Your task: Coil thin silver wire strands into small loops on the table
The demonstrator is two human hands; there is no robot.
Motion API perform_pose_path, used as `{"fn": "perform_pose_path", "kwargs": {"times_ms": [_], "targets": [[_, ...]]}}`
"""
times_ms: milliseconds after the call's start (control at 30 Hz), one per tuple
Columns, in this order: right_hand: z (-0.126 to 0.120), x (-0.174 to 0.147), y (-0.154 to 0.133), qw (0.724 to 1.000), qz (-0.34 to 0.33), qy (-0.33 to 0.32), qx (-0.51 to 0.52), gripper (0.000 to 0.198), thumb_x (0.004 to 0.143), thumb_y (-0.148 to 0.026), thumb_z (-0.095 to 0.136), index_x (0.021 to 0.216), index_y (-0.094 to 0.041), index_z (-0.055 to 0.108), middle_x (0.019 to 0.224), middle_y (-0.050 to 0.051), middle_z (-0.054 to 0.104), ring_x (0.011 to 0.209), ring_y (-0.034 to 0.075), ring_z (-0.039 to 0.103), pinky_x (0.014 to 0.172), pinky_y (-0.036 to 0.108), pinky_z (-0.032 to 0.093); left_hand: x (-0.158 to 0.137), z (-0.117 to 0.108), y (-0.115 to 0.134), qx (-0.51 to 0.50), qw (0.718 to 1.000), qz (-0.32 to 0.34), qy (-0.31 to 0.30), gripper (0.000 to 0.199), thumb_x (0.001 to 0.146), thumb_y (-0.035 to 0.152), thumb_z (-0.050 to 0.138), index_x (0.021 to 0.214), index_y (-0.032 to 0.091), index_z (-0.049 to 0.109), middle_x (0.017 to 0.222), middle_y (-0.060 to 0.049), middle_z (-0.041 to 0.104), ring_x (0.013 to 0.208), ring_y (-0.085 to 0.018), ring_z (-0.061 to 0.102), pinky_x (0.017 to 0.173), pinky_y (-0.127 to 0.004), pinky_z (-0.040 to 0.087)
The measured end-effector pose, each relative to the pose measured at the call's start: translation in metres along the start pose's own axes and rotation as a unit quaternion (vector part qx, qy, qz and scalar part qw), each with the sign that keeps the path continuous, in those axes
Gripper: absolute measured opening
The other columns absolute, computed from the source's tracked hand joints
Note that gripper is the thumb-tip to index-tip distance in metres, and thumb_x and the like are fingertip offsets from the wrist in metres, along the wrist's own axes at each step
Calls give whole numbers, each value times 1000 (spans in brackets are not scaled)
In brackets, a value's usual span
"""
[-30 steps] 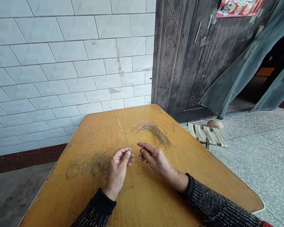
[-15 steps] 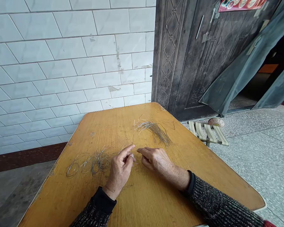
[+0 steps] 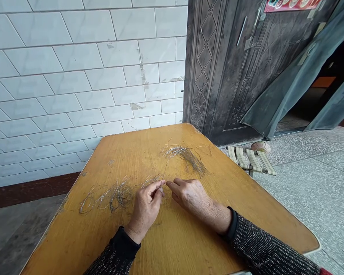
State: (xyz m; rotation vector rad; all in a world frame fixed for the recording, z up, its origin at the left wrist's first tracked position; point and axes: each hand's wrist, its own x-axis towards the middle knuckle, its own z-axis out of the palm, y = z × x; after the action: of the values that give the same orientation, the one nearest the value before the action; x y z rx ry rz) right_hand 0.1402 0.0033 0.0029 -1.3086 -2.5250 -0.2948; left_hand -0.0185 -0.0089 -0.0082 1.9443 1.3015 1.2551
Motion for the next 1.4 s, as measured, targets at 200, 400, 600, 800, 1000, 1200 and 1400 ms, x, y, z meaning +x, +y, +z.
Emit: {"fn": "perform_pose_path", "kwargs": {"times_ms": [200, 400, 600, 800, 1000, 1200, 1400], "targets": [[1, -1, 0, 1000, 1, 0, -12, 20, 79, -9, 43, 88, -17, 59, 71, 4, 63, 54, 11, 54, 45, 26, 16, -2, 1, 0, 9, 1000, 10, 2, 28, 80, 18, 45, 99, 12, 64, 67, -4, 66, 50, -12, 57, 50, -23, 48], [2, 0, 0, 1000, -6, 9, -6, 18, 78, -8, 44, 86, -16, 58, 70, 5, 62, 53, 12, 55, 44, 27, 18, -2, 2, -2, 45, 998, 32, 7, 27, 80, 17, 45, 100, 14, 64, 71, -7, 68, 59, -14, 62, 55, -25, 51], [2, -1, -1, 1000, 0, 15, 18, 19, 77, -7, 44, 84, -16, 59, 68, 4, 62, 51, 11, 54, 44, 25, 21, 0, 0, 0, 84, 995, 41, 15, 24, 79, 15, 46, 92, 17, 66, 68, -6, 69, 65, -17, 65, 60, -27, 52], [4, -3, 1, 998, 7, 23, 56, 17, 80, -11, 43, 83, -15, 59, 69, 4, 63, 53, 10, 53, 46, 23, 22, 2, 1, -1, 101, 994, 44, 6, 23, 77, 13, 47, 89, 16, 67, 84, -9, 72, 71, -18, 67, 65, -29, 52], [12, -1, 4, 994, 10, 57, 92, 19, 82, -9, 40, 83, -14, 58, 70, 4, 61, 55, 10, 53, 48, 22, 26, 1, 2, 2, 107, 993, 38, -13, 26, 76, 10, 45, 86, 17, 68, 81, -8, 72, 70, -17, 65, 64, -27, 50], [16, 0, 4, 989, 11, 69, 127, 18, 83, -10, 40, 82, -14, 57, 70, 3, 59, 58, 10, 53, 51, 20, 31, -1, 3, 6, 128, 991, 32, -37, 23, 75, 13, 44, 73, 16, 67, 54, -2, 60, 47, -11, 51, 47, -22, 39], [17, 0, 4, 984, 3, 64, 167, 16, 87, -12, 41, 82, -15, 56, 72, 3, 59, 61, 10, 54, 54, 20, 35, -1, 3, 7, 28, 996, -34, -73, 22, 74, 13, 42, 66, 16, 63, 46, 3, 51, 41, -10, 45, 43, -21, 35]]}}
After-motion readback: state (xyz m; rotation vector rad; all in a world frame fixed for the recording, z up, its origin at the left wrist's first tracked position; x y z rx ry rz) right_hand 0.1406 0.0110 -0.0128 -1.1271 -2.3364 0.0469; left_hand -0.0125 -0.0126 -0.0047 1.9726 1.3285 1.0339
